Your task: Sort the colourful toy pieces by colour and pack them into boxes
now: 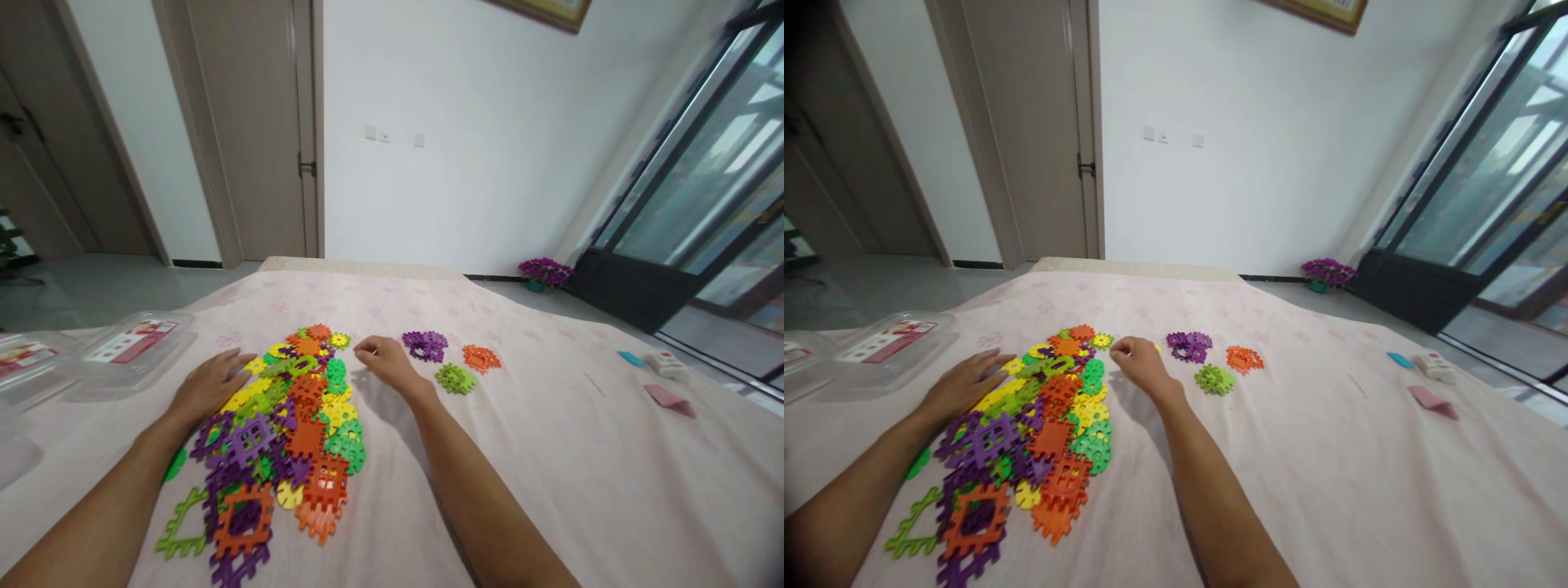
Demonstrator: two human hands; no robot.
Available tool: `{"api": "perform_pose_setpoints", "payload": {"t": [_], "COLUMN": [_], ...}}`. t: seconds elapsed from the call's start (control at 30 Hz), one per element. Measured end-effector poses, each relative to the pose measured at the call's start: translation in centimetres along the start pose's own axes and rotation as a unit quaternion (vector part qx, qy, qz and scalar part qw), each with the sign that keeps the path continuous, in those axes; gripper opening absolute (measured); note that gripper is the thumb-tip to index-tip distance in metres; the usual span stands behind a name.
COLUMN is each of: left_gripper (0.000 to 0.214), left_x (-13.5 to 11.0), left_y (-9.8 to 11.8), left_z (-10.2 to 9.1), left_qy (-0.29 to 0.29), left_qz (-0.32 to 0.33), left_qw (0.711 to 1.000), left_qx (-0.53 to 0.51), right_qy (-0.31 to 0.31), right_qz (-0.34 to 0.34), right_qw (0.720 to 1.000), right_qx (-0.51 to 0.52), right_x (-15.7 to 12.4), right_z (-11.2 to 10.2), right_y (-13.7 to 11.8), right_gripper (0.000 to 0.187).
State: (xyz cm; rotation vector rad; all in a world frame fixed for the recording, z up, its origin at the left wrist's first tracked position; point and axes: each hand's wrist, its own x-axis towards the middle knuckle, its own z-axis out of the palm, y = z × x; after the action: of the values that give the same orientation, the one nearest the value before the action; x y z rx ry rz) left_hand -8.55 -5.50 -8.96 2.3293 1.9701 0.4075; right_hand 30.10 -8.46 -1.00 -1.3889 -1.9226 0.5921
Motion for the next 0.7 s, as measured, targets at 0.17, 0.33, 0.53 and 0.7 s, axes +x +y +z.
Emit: {"api": "perform_pose_setpoints", "payload": {"t": [0.17, 0.33, 0.53, 0.7], "left_gripper": [0.062, 0.059, 0.060, 0.064], "left_x": [-0.1, -0.1, -0.1, -0.1], "left_y": [0.2, 0.4, 0.4, 0.2], "left_z": [-0.2, -0.2, -0.2, -0.2], "left_qy": [0.005, 0.016, 0.020, 0.012], "left_qz": [0.000, -0.001, 0.005, 0.003], "left_qw": [1.000, 1.000, 1.000, 1.000], "left_qx": [0.000, 0.003, 0.004, -0.001], "right_qy": [-0.086, -0.071, -0.039, -0.048], "right_qz": [0.004, 0.053, 0.069, 0.090], "right_qw": [0.995, 0.993, 0.996, 0.965], "right_qx": [-0.047, -0.075, 0.044, 0.243], "right_x": [-2.0, -2.8, -2.6, -1.9], "right_z": [3.9, 5.0, 6.5, 6.7], "right_y": [-3.5, -4.7, -3.9, -3.2], "right_gripper": [0.031, 0.047, 0.028, 0.016]}}
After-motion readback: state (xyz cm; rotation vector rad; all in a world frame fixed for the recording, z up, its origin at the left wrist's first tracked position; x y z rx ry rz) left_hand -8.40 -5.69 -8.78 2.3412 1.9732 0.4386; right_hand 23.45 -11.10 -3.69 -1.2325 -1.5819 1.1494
